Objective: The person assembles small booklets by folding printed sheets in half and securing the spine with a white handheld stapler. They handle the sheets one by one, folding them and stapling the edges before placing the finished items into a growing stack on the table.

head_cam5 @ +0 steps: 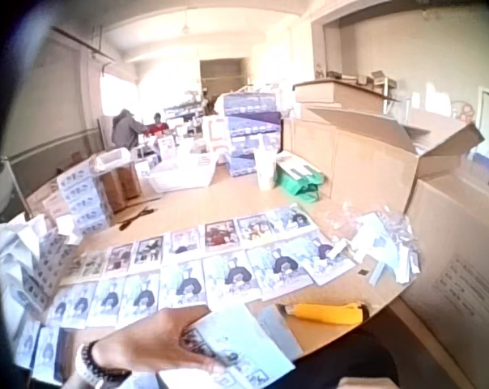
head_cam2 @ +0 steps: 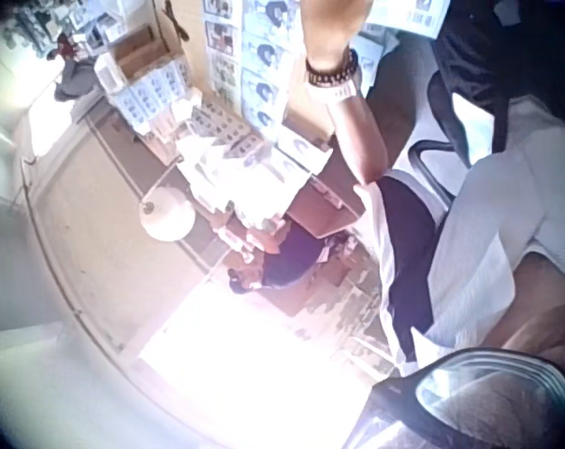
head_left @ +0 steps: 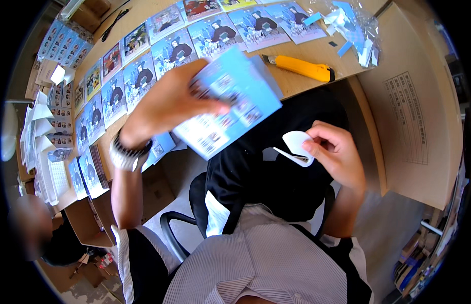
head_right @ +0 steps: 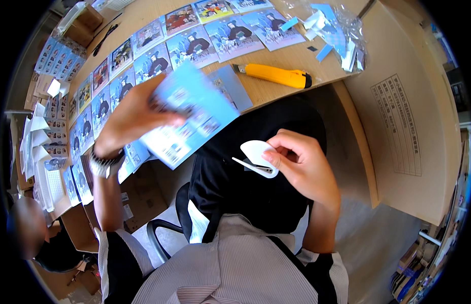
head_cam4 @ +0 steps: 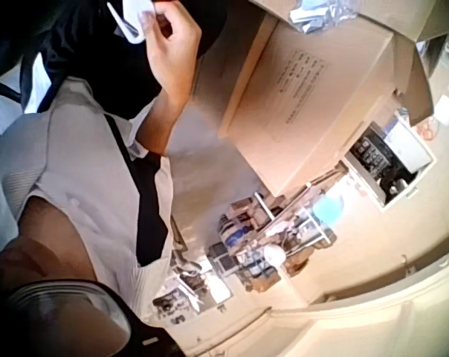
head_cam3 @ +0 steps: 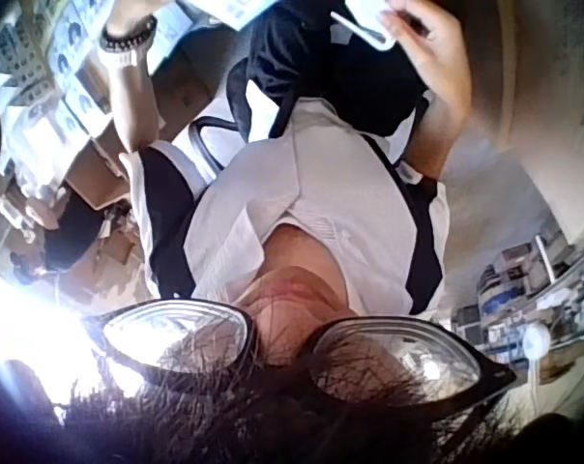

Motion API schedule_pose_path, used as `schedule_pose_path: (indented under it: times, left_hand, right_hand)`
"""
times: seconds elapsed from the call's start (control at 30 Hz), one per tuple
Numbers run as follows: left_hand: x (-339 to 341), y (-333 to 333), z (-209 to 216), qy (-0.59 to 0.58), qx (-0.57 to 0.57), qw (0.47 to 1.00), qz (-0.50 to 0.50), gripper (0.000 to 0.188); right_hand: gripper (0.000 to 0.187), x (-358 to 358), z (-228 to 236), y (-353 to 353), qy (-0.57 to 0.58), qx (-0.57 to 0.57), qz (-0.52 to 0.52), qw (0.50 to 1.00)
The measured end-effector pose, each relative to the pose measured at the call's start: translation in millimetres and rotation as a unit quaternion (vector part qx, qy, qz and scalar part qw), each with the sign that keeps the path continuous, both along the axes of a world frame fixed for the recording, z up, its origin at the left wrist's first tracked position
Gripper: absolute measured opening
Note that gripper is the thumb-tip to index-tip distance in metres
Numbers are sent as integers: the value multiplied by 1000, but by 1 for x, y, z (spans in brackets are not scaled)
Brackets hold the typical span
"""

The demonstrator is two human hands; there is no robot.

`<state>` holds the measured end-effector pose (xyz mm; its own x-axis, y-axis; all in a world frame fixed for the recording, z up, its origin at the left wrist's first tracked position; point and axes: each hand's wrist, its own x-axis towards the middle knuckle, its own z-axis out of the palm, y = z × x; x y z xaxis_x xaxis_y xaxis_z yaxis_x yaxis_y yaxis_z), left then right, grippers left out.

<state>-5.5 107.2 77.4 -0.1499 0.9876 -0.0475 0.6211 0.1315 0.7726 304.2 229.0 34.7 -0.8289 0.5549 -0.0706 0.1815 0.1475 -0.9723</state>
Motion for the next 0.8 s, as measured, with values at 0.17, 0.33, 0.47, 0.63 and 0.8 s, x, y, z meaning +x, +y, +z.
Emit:
schedule_pose_path:
  times: [0.17, 0.33, 0.47, 0.63, 0.8]
  left_hand:
    - [-8, 57, -42, 116, -60, 991, 29, 78]
    - [0, 36, -56, 318, 196, 926, 52, 62]
    - [-21, -25, -27, 256, 168, 948, 84, 59]
    - [-25, -132, -23, 274, -39, 954, 112, 111]
    - [-18, -150, -48, 262, -48, 952, 147, 112]
  right_hand:
    - [13, -8, -1, -6, 16, 1, 1, 1000]
    - [12, -9, -5, -8, 25, -34, -26, 999]
    - [11, -7, -8, -11, 36, -50, -50, 997]
    - [11, -24, -13, -22, 42, -88, -21, 995]
    - [10, -47, -24, -37, 67, -59, 29, 996]
